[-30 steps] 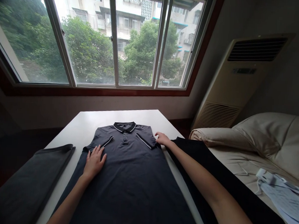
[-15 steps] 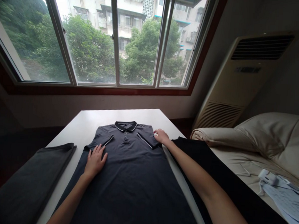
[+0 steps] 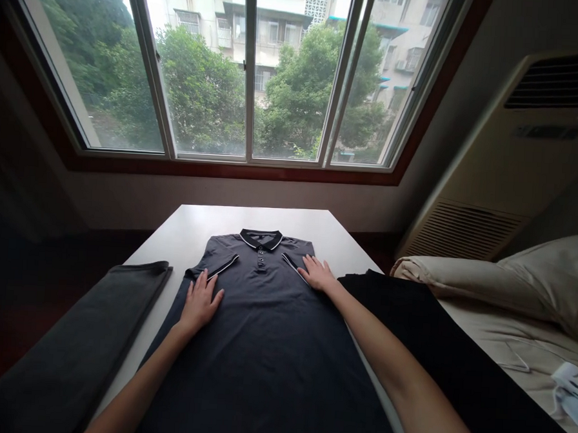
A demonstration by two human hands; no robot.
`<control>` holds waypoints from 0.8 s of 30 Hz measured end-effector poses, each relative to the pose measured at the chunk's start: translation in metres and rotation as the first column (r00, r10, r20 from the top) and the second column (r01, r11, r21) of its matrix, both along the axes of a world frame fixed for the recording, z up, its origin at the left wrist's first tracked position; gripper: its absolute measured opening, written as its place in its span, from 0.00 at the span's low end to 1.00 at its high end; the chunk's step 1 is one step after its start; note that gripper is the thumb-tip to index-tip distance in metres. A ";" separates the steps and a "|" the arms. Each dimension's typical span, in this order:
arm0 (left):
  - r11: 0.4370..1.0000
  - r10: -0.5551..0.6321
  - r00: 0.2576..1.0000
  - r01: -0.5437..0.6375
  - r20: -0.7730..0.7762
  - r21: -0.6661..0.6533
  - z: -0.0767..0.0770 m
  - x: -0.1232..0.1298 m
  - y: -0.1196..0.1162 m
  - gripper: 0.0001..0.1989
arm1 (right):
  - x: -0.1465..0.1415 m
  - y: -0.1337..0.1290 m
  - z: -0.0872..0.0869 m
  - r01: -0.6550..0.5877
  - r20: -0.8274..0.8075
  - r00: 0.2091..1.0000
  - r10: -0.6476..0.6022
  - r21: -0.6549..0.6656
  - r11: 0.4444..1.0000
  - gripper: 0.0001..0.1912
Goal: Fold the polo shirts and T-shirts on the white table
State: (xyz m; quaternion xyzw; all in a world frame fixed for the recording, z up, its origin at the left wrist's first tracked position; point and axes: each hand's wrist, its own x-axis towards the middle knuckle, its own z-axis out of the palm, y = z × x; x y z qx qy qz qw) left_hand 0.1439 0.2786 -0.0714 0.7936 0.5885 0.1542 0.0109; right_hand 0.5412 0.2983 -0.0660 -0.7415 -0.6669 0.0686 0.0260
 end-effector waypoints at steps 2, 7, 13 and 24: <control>1.000 -0.013 1.000 0.013 -0.019 -0.011 -0.001 -0.014 -0.011 0.27 | -0.004 0.003 0.002 -0.006 0.018 1.000 0.006 0.005 1.000 0.35; 0.998 -0.056 0.998 0.055 -0.039 -0.027 -0.002 -0.057 -0.058 0.28 | -0.041 0.024 0.013 -0.108 0.065 0.993 0.102 0.112 0.988 0.32; 0.992 -0.122 0.992 0.122 -0.015 0.015 -0.004 -0.101 -0.144 0.28 | -0.135 0.052 0.036 -0.340 0.073 0.940 0.332 0.182 0.923 0.28; 0.955 -0.145 0.988 0.123 0.061 0.269 -0.054 -0.182 -0.238 0.37 | -0.277 0.068 0.056 -0.501 0.004 0.859 0.511 0.208 0.840 0.23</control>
